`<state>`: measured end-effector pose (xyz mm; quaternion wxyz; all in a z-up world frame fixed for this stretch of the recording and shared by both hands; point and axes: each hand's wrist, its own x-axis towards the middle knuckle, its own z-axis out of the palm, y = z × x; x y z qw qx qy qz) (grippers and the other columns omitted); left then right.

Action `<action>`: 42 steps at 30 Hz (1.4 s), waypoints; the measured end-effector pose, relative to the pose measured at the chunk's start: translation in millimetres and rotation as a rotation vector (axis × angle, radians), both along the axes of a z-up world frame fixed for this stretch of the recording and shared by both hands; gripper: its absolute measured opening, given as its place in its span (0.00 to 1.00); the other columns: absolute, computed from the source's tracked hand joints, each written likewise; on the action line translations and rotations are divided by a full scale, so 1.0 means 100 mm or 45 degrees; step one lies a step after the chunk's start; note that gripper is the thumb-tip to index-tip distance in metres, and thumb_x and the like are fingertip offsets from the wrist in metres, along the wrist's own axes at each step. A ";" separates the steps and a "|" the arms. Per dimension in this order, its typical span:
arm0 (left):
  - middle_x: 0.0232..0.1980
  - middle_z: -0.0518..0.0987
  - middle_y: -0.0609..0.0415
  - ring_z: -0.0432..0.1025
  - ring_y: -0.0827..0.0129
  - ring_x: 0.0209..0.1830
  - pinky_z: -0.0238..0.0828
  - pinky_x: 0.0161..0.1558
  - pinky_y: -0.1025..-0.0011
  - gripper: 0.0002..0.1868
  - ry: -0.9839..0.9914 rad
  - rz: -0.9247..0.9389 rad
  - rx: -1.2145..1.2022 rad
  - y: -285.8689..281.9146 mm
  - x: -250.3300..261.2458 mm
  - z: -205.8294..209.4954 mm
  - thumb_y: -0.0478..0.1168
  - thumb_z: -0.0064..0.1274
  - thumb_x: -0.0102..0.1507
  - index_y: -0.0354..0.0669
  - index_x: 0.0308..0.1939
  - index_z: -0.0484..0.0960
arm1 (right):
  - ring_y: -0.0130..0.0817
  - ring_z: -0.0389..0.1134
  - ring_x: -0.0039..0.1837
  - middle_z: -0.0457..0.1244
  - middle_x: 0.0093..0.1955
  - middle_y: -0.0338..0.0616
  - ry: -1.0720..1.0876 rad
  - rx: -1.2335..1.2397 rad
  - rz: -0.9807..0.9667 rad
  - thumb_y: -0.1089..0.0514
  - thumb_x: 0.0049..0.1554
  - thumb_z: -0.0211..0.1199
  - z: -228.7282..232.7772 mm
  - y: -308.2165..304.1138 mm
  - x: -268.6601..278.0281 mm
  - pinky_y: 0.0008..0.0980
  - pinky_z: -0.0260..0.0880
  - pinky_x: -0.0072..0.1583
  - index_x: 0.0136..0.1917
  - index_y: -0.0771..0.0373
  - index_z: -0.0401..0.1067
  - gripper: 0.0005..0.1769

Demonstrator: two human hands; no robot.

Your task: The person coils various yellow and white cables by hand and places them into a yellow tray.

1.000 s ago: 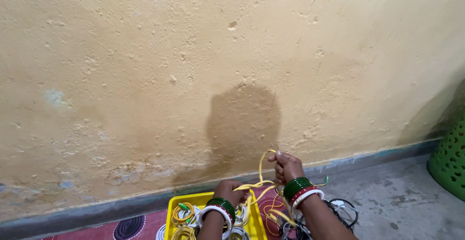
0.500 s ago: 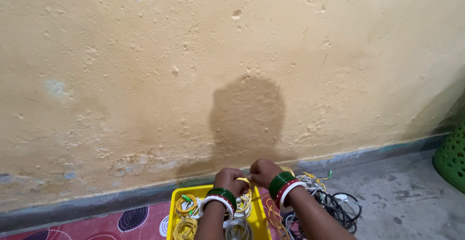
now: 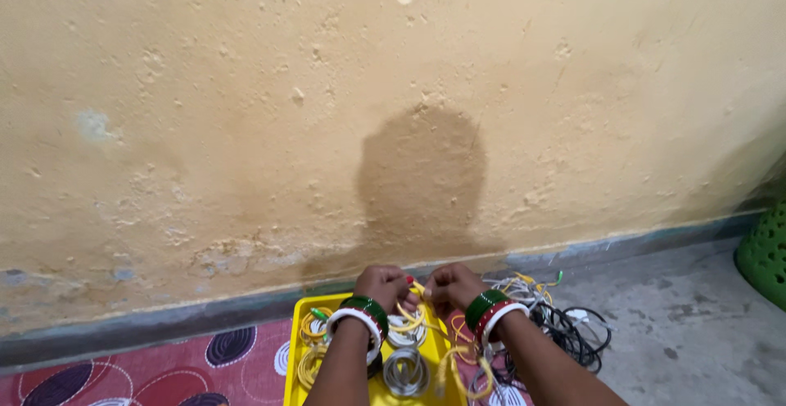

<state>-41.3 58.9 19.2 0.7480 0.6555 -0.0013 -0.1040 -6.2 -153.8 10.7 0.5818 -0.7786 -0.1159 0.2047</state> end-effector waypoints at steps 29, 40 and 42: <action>0.28 0.80 0.32 0.77 0.46 0.25 0.73 0.25 0.54 0.15 0.364 0.398 0.016 0.51 0.38 -0.70 0.38 0.40 0.71 0.35 0.37 0.81 | 0.44 0.66 0.33 0.66 0.38 0.57 0.132 0.231 -1.620 0.65 0.59 0.59 -0.19 -1.28 -0.08 0.43 0.66 0.33 0.49 0.78 0.73 0.10; 0.54 0.80 0.36 0.80 0.51 0.44 0.83 0.37 0.51 0.17 0.499 -0.633 0.755 -0.25 -0.15 -0.29 0.39 0.60 0.64 0.30 0.51 0.77 | 0.31 0.52 0.24 0.61 0.25 0.42 0.300 -0.343 -0.544 0.53 0.60 0.55 0.20 -0.75 0.12 0.36 0.47 0.28 0.43 0.65 0.78 0.16; 0.57 0.79 0.40 0.76 0.53 0.50 0.76 0.47 0.52 0.20 0.021 -0.734 0.932 -0.36 0.02 -0.35 0.44 0.64 0.64 0.35 0.54 0.80 | 0.30 0.54 0.24 0.61 0.25 0.42 0.211 -0.407 -0.375 0.54 0.59 0.58 0.29 -0.60 -0.02 0.34 0.51 0.29 0.42 0.66 0.79 0.14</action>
